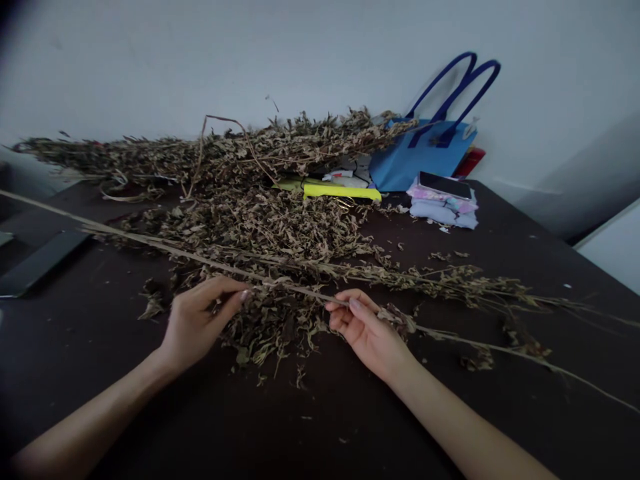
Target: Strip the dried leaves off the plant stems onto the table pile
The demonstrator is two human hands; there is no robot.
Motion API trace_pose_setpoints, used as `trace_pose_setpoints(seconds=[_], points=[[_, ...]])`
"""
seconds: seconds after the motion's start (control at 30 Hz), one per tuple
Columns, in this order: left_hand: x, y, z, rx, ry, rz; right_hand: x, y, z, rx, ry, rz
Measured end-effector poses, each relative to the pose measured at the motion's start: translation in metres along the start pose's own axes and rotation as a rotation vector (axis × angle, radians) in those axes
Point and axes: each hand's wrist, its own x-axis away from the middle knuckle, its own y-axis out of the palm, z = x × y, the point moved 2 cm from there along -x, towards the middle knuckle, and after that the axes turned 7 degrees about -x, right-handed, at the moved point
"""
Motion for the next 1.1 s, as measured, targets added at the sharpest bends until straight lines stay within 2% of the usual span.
trace_pose_setpoints(seconds=[0.1, 0.2, 0.3, 0.4, 0.53, 0.63, 0.7, 0.73, 0.77, 0.87, 0.93, 1.0, 1.03, 1.1], points=[[0.001, 0.011, -0.001, 0.301, -0.251, -0.159, 0.001, 0.002, 0.001, -0.017, 0.008, -0.007], [0.001, 0.017, -0.001, 0.579, -0.42, -0.217, 0.003, 0.005, 0.002, -0.056, 0.035, -0.054], [0.0, 0.018, -0.001, 0.829, -0.562, -0.161, 0.005, 0.009, 0.003, -0.113, 0.072, -0.132], [-0.003, 0.016, -0.004, 0.963, -0.635, -0.085, 0.008, 0.013, 0.005, -0.132, 0.13, -0.203], [-0.008, 0.01, -0.015, 0.964, -0.698, 0.011, 0.014, 0.02, 0.011, 0.029, 0.289, -0.339], [-0.012, 0.007, -0.027, 0.904, -0.714, 0.077, 0.023, 0.029, 0.01, 0.284, 0.286, -0.469], [-0.015, 0.005, -0.034, 0.834, -0.698, 0.097, 0.031, 0.035, 0.003, 0.496, 0.174, -0.532], [-0.015, 0.005, -0.037, 0.794, -0.686, 0.1, 0.035, 0.037, -0.003, 0.61, 0.066, -0.54], [-0.015, 0.004, -0.04, 0.754, -0.672, 0.101, 0.038, 0.039, -0.01, 0.734, -0.085, -0.532], [-0.016, 0.002, -0.045, 0.658, -0.642, 0.111, 0.048, 0.039, -0.036, 1.159, -0.668, -0.438], [-0.017, 0.0, -0.047, 0.634, -0.64, 0.122, 0.048, 0.035, -0.051, 1.397, -0.916, -0.32], [-0.018, -0.002, -0.049, 0.641, -0.652, 0.134, 0.04, 0.026, -0.063, 1.548, -0.958, -0.17], [-0.019, -0.003, -0.049, 0.653, -0.662, 0.14, 0.034, 0.021, -0.067, 1.614, -0.93, -0.102], [-0.02, -0.004, -0.049, 0.687, -0.683, 0.149, 0.021, 0.011, -0.07, 1.746, -0.842, -0.052]])
